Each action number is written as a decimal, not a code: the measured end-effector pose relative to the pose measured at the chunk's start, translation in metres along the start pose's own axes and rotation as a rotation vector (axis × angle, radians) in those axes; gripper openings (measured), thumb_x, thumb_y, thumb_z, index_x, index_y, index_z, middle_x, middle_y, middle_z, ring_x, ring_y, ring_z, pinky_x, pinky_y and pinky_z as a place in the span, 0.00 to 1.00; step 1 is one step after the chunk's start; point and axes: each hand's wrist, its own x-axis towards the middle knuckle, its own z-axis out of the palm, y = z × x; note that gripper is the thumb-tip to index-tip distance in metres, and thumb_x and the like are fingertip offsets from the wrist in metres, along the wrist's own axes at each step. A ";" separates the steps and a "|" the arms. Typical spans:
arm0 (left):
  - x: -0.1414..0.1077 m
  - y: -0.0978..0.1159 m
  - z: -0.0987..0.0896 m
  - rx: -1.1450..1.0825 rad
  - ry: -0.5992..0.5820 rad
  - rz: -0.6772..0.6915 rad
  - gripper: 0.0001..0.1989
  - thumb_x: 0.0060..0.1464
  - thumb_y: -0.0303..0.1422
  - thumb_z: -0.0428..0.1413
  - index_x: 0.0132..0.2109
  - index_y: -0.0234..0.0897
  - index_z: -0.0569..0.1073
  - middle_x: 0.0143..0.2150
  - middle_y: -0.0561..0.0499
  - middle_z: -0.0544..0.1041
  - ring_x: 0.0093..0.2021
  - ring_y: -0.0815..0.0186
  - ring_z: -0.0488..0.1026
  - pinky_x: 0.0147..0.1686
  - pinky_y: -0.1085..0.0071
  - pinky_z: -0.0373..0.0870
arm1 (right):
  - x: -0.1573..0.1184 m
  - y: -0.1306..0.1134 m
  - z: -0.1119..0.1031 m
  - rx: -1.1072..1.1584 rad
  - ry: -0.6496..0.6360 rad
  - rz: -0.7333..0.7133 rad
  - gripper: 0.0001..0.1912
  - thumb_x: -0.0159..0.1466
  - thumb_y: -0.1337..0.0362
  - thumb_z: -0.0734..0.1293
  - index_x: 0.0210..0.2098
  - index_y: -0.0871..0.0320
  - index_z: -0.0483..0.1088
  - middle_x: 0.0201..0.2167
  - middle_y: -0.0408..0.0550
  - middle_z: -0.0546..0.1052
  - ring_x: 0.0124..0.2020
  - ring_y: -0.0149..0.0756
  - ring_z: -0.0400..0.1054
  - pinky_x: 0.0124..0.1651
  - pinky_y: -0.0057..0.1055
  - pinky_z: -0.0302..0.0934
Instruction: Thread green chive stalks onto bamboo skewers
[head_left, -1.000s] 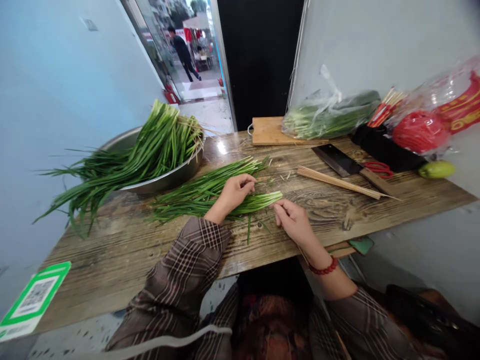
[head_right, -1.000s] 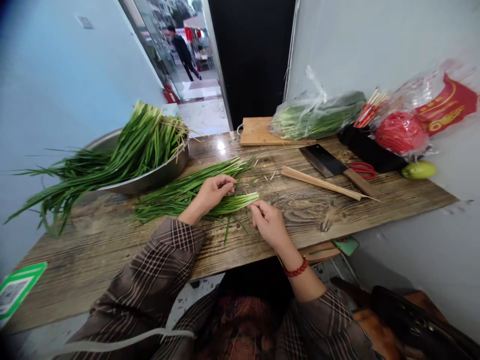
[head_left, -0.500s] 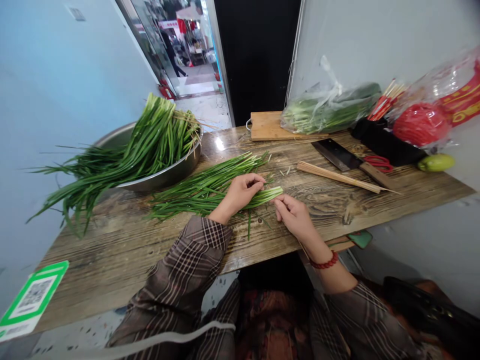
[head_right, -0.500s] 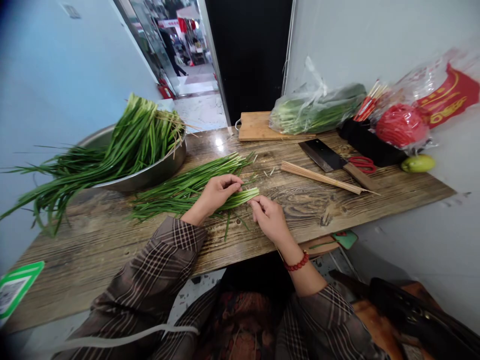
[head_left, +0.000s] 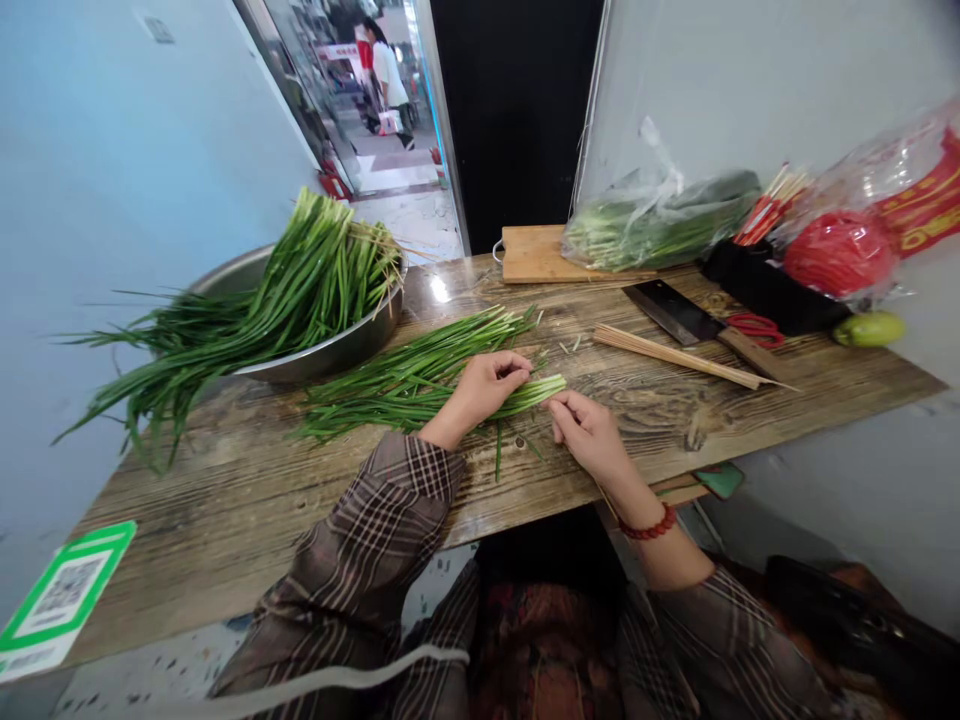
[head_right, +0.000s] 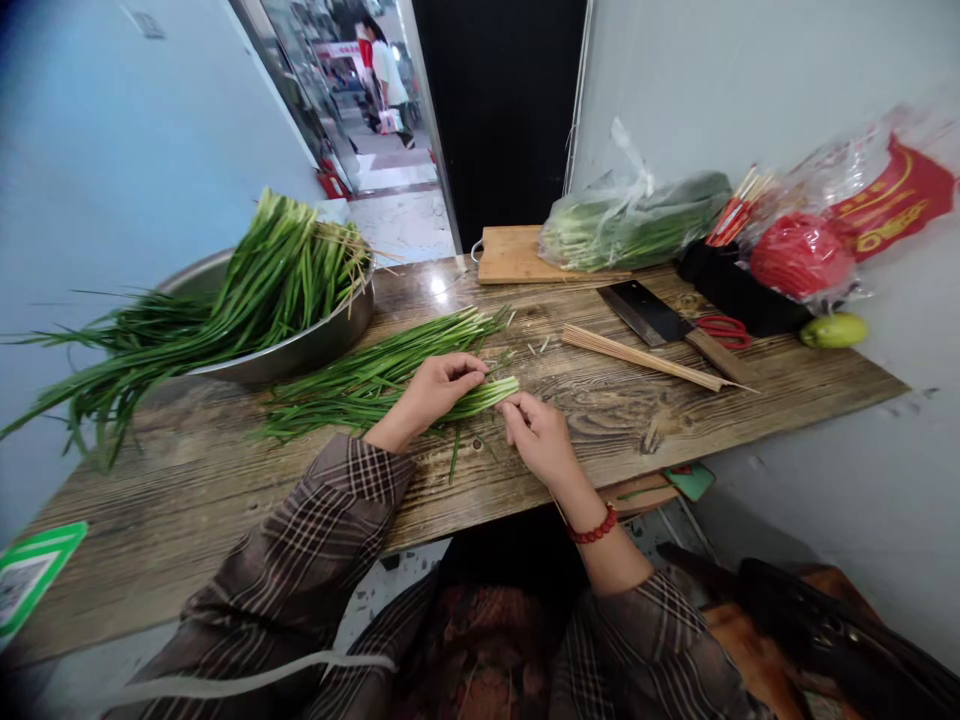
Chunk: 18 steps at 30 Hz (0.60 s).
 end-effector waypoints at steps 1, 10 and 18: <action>0.000 0.000 0.000 0.009 0.001 0.002 0.06 0.51 0.29 0.55 0.33 0.32 0.77 0.33 0.49 0.79 0.35 0.68 0.73 0.39 0.73 0.67 | 0.000 0.000 0.000 -0.002 -0.001 0.001 0.12 0.66 0.60 0.59 0.35 0.59 0.71 0.16 0.37 0.67 0.19 0.28 0.60 0.27 0.26 0.54; -0.003 -0.001 0.002 0.070 -0.033 0.026 0.08 0.52 0.31 0.54 0.30 0.32 0.76 0.29 0.51 0.77 0.31 0.69 0.71 0.34 0.74 0.64 | -0.001 0.001 0.001 0.011 -0.006 -0.005 0.11 0.66 0.60 0.59 0.35 0.58 0.71 0.16 0.37 0.67 0.20 0.28 0.61 0.28 0.26 0.55; -0.001 -0.001 -0.002 0.084 -0.069 0.071 0.09 0.54 0.31 0.52 0.31 0.31 0.75 0.29 0.51 0.76 0.31 0.69 0.71 0.34 0.74 0.65 | -0.002 0.003 0.000 -0.004 -0.020 0.003 0.12 0.67 0.59 0.59 0.34 0.58 0.70 0.16 0.37 0.66 0.19 0.27 0.60 0.28 0.26 0.54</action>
